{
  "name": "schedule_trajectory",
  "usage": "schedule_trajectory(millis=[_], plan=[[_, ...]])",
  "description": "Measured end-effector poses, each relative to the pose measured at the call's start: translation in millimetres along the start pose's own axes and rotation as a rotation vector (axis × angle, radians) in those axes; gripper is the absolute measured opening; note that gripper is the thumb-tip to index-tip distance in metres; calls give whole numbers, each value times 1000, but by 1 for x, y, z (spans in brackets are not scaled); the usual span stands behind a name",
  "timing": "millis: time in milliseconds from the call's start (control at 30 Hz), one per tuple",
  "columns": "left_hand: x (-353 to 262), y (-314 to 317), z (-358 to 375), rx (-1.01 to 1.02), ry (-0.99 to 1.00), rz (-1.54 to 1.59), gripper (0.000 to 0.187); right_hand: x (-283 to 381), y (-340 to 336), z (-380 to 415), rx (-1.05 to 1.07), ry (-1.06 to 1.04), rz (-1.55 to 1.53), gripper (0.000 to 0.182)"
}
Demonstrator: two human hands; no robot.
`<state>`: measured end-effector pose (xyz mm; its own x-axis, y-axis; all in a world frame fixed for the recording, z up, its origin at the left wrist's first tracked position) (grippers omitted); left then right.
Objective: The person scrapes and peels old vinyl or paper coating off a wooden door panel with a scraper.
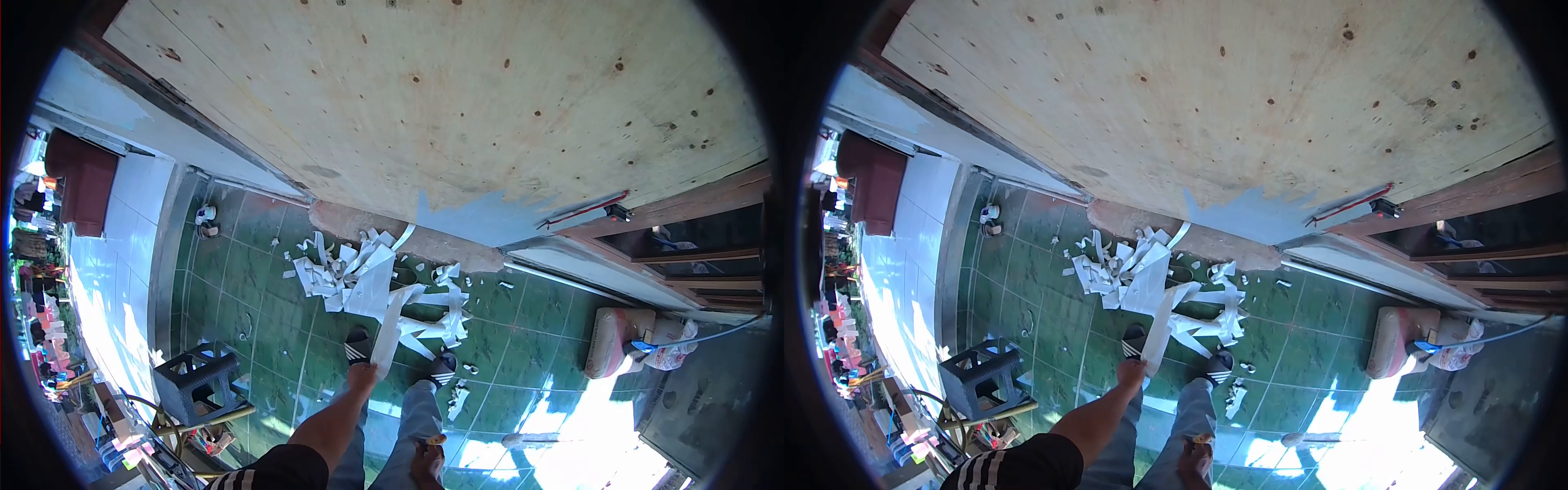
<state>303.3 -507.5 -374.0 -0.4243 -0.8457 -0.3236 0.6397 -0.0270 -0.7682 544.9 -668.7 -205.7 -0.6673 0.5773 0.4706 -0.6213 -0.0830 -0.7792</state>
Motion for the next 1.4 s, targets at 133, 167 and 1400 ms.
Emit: schedule_trajectory(millis=[133,167,1400], plan=[[54,-23,23,-50,-30,-49,28,-1,2,3,-9,-2,-31,19],[54,-27,15,-95,3,-33,26,2,2,-1,-13,3,-37,18],[-12,-132,-169,-384,588,77,17,378,-16,-468,-580,-1125,-180,41]])
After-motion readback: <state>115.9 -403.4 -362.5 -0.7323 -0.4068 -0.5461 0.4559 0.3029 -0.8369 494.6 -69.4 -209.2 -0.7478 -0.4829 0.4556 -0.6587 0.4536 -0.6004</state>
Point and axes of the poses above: each hand's wrist, its own z-axis away from the middle knuckle, its own y-axis out of the palm, x = y × z, the point moved 2 cm from there along -z, towards the middle knuckle, and after that the axes turned 9 degrees about -x, right-handed, at the moved point
